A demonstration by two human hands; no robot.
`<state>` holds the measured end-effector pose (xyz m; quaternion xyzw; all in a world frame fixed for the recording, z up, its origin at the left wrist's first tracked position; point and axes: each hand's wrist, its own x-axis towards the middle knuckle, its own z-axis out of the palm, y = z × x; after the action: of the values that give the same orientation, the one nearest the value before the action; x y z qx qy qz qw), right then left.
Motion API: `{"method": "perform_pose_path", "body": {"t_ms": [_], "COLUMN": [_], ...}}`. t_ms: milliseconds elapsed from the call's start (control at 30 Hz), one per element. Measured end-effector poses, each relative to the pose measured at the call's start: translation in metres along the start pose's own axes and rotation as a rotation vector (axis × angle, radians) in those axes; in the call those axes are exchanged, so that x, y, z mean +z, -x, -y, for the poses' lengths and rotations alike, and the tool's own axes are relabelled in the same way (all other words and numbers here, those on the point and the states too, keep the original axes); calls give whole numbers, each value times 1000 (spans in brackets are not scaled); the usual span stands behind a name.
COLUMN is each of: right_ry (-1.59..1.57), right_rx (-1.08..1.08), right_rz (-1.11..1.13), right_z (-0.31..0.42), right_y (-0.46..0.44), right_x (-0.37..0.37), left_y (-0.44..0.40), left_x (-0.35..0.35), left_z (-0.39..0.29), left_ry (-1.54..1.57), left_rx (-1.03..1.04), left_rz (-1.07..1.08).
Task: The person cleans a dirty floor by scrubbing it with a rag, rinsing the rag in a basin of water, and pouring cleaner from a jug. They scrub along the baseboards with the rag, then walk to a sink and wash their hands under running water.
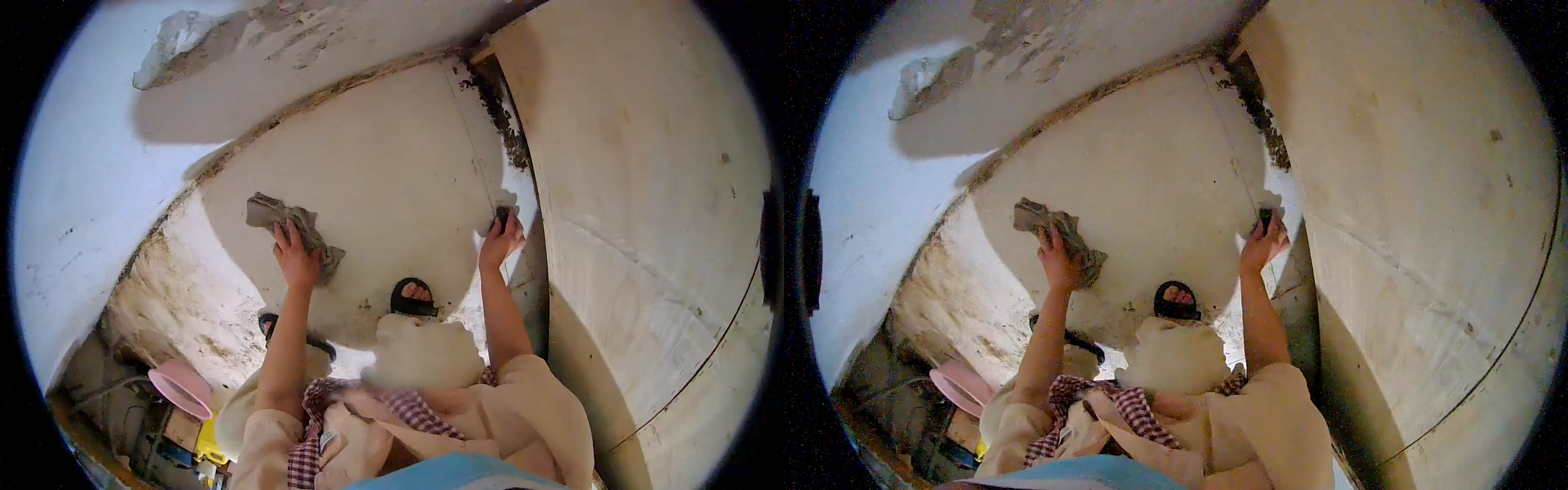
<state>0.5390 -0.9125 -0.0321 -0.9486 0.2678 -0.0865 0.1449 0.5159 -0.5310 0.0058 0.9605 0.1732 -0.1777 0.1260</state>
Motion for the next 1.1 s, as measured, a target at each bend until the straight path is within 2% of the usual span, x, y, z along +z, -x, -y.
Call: {"method": "perform_pose_path", "body": {"t_ms": [100, 133, 167, 200, 267, 333, 400, 500, 567, 633, 700, 733, 800, 867, 900, 1000, 1100], "right_ry": [-131, -61, 167, -189, -39, -17, 23, -73, 157, 0, 107, -1, -84, -96, -217, -202, -90], "right_rx": [-165, -250, -42, -78, -69, -56, -537, -390, -159, -83, -359, -335, -361, -148, -252, -65, -378], "right_rz": [-36, -218, -132, -269, -250, -196, -366, -319, -165, -179, -254, -179, -150, -160, -231, -69, -121], "right_z": [-23, -27, -9, -20, -17, -20, -40, 10, 4, -5, -6, -23, -6, 26, 13, 30, -5], "right_y": [-14, -43, -81, -119, -138, -126, -92, -106, -135, -137, -105, -87, -86, -125, -152, -128, -100], "right_x": [24, 40, 38, 70, 84, 77, 67, 43, 72, 85, 58, 60, 41, 50, 76, 50, 59], "left_y": [-1, 1, 1, -1, -1, 4, -9, -1, -2, -1, -10, -9, -7, -2, 2, 1, -6], "left_x": [3, 5, 6, 7, 10, 9, 13, 6, 7, 9, 6, 5, 6, 9, 7, 4, 7], "left_z": [2, 5, 8, 10, 11, 13, 8, 11, 12, 12, 8, 8, 8, 13, 13, 8, 10], "left_ry": [29, 28, 23, 16, 2, -48, -50, -59, -83, -72, -69, -81, -81, -68, -59, -57, -88], "left_rx": [18, 35, 54, 60, 72, 43, 39, 59, 106, 99, 78, 50, 32, 56, 54, 41, 18], "left_rz": [2, -8, -22, -27, -37, 21, 22, 9, -25, -37, -26, 2, 18, -6, 6, 22, 47]}}
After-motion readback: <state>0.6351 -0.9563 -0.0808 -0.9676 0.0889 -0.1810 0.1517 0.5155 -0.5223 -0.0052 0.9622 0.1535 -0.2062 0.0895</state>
